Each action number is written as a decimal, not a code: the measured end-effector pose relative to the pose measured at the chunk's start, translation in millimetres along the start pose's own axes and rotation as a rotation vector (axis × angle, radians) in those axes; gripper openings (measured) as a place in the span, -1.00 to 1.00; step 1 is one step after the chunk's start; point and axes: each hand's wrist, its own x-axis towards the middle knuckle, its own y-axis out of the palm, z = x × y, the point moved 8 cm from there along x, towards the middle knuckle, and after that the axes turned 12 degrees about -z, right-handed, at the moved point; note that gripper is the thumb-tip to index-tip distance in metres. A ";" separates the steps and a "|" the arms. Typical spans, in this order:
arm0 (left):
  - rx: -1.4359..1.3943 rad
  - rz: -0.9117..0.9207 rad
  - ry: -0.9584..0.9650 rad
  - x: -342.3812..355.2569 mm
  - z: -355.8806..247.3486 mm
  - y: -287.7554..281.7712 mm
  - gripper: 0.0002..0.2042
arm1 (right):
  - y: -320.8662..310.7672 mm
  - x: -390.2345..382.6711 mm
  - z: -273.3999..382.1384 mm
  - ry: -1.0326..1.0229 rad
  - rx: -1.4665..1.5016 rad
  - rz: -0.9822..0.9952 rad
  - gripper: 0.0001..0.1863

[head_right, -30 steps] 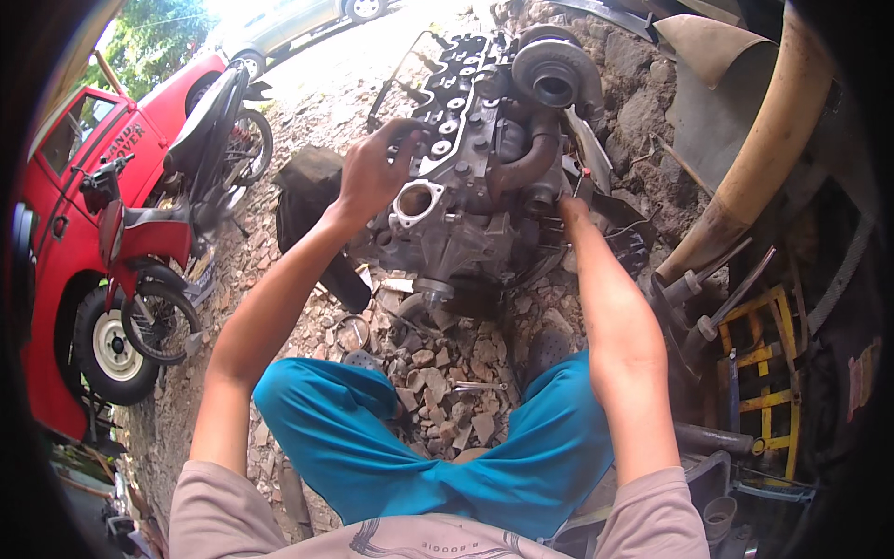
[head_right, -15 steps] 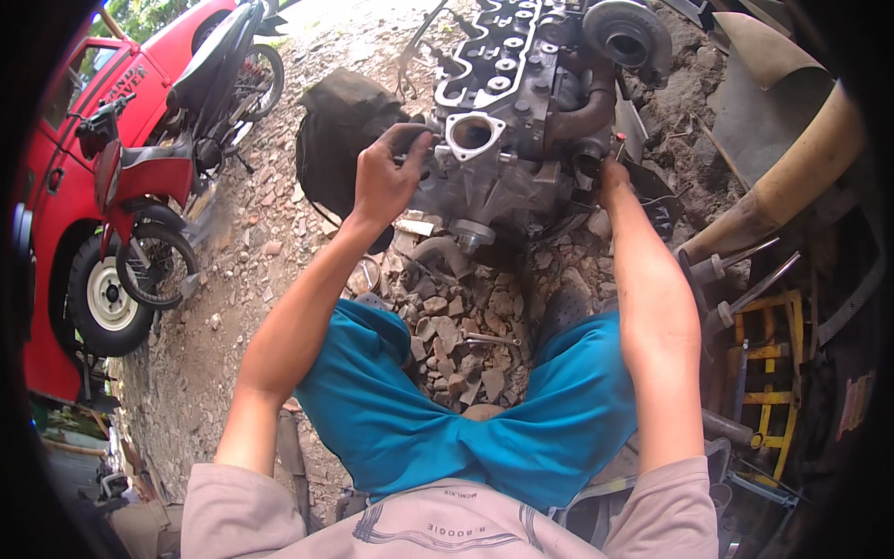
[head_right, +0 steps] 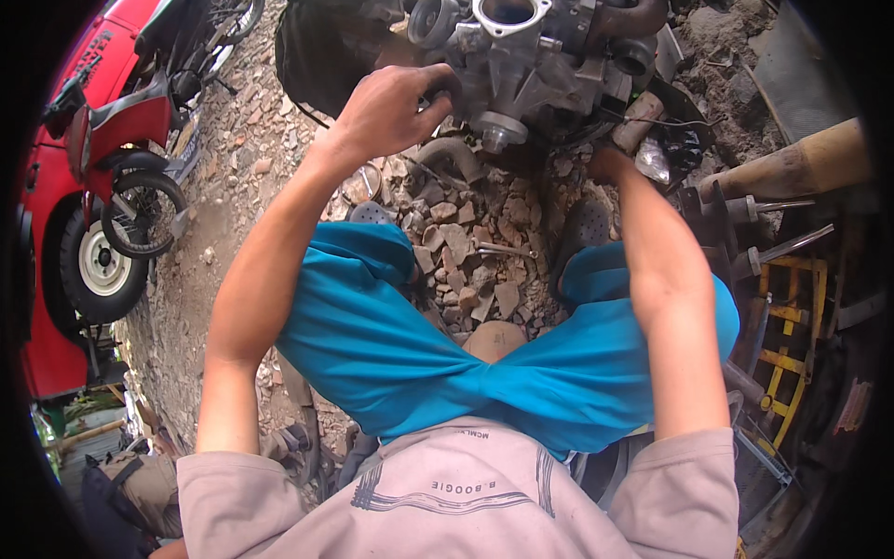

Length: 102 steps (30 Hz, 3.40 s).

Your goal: The person is working on a disassembled car engine placed on the ground. They use a wrench to loosen and remove bolts from the engine block and turbocharger assembly. The person removes a metal gasket and continues to manipulate various engine components with their hands and tools.

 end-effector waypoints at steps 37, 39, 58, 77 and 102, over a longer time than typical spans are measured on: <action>0.116 0.771 -0.084 -57.0 -12.5 86.2 -0.79 | 239.6 -38.9 202.8 -0.133 0.217 0.074 -0.37; 0.130 0.796 -0.079 -61.2 -9.9 89.1 -0.75 | 238.8 -32.7 206.3 -0.144 0.163 0.000 -0.46; 0.145 0.651 -0.106 -32.9 14.2 71.7 -0.65 | 171.3 -2.5 169.3 -0.298 0.213 -0.094 -0.71; 0.000 -0.100 0.086 128.0 -56.2 -78.9 -0.56 | -271.2 -247.3 45.7 -0.132 0.419 -0.857 -0.68; 0.078 -0.118 0.023 429.5 56.0 117.0 -0.33 | -198.5 -120.4 68.8 -0.245 0.610 0.041 -0.77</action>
